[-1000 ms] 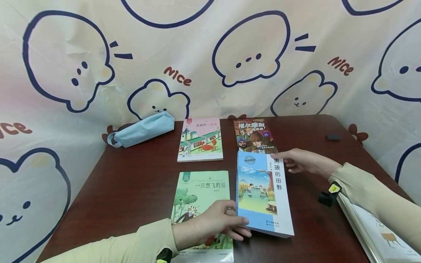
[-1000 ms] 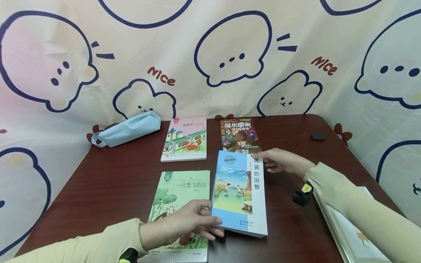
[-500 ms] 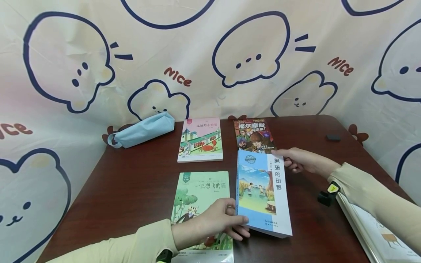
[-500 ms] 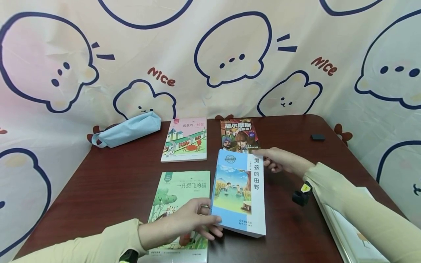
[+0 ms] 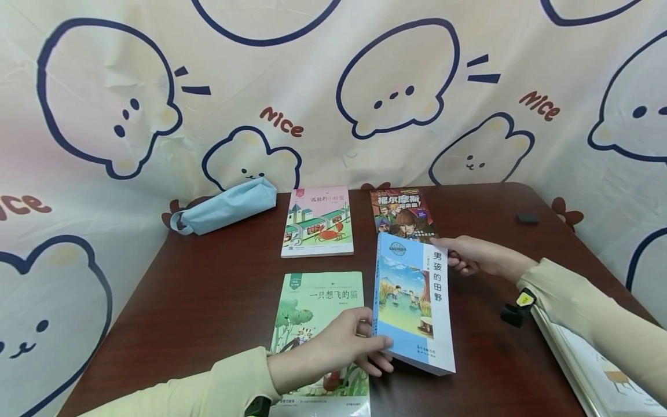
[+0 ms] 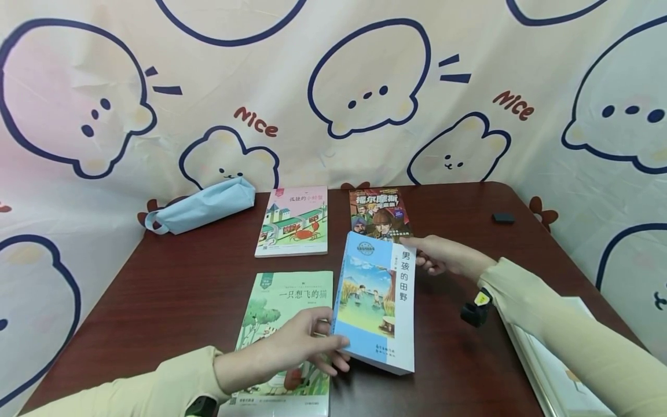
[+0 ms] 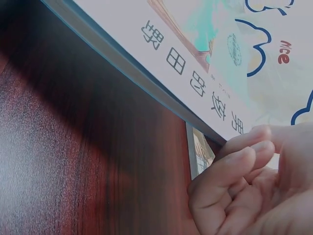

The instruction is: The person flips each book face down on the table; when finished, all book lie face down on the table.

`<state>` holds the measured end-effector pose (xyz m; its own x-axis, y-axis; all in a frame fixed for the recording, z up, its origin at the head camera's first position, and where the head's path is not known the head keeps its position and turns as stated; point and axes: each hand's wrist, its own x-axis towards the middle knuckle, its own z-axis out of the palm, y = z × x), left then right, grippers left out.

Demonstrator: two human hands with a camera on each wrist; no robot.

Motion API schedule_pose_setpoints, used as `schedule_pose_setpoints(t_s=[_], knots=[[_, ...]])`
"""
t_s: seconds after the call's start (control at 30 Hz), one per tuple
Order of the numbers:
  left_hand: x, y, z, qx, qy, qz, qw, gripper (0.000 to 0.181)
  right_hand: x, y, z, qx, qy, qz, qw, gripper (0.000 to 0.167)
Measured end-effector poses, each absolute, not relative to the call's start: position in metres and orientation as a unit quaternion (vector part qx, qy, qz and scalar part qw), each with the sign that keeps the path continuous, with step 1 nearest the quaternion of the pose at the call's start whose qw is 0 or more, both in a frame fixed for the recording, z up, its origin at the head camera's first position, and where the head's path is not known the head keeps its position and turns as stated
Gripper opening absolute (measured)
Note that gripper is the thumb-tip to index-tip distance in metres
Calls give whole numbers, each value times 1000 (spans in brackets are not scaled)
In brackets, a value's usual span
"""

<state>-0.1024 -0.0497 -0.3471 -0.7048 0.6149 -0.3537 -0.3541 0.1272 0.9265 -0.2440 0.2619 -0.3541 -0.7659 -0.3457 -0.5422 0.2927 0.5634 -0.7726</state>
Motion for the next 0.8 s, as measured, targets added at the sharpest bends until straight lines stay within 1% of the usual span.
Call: schedule_pose_setpoints(t_s=[0.1,0.27,0.8], knots=[[-103,-50,-346,101,653,652,372,19,-244,261,-354,-16,815,-468,342,52],[-104,-51,-346,107,654,652,368,9,-245,260,-355,-14,818,-465,339,52],[-103,-49,-343,136,660,650,352,17,-245,261,-359,8,818,-470,332,53]])
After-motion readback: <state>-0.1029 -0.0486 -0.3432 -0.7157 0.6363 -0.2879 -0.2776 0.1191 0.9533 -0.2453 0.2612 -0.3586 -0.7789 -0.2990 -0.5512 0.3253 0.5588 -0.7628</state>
